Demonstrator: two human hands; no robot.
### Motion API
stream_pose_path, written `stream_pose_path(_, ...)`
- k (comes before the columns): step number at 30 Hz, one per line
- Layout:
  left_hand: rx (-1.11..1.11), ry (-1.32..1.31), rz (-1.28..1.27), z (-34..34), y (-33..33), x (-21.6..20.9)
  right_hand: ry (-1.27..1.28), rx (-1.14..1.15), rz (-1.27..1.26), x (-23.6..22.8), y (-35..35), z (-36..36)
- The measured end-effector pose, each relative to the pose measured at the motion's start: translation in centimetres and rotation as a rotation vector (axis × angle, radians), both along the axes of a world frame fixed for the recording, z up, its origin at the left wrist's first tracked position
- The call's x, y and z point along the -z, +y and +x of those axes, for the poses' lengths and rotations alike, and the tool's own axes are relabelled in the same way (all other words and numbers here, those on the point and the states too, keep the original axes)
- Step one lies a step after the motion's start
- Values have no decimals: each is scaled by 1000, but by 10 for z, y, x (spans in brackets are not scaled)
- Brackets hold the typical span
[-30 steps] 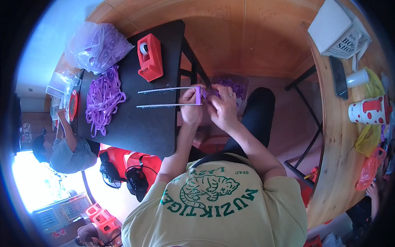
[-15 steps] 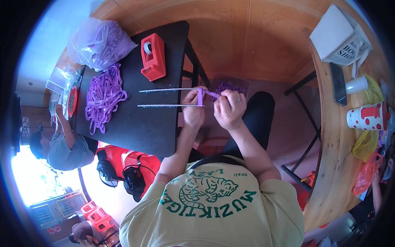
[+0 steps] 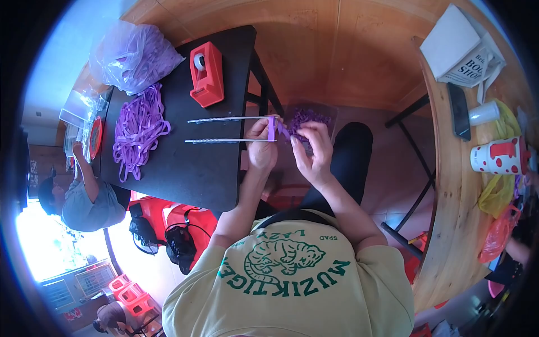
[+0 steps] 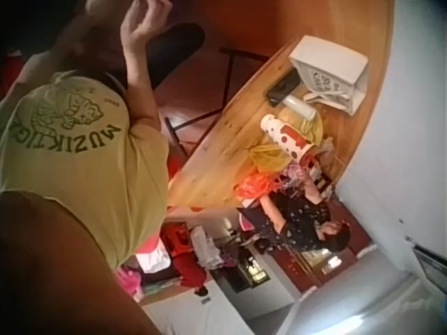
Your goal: The person is wrapping purple ribbon around two metal rods to assemble decorative bows.
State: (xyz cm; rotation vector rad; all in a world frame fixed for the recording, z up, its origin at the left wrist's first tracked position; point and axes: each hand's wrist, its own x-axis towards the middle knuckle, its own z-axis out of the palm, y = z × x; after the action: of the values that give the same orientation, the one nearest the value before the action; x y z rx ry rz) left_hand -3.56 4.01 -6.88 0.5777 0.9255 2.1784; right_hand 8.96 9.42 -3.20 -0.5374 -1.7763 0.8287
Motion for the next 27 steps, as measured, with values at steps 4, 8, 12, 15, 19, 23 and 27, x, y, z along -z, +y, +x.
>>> stream_pose_path(4, 9, 20, 24, 2, 0, -4, -20, -205, -263, 8, 8, -12)
stream_pose_path(8, 9, -36, 31, 5, 0, -7, 171, -372, -803, 22, 0, -13)
stream_pose_path(12, 32, -1, 9, 2, -2, -5, 228, -324, -825, 27, -10, -11)
stream_pose_path(15, 26, 8, -4, 2, -2, -5, 240, -261, -791, 33, -12, -11)
stream_pose_path(19, 13, 17, -36, 2, -2, -6, 237, -228, -723, 32, -13, -13)
stream_pose_path(23, 4, 23, -45, 2, -5, -6, 164, -215, -641, 29, -18, -10)
stream_pose_path(27, 76, 36, -122, 6, -14, -14, 222, -308, -758, 25, -27, -6)
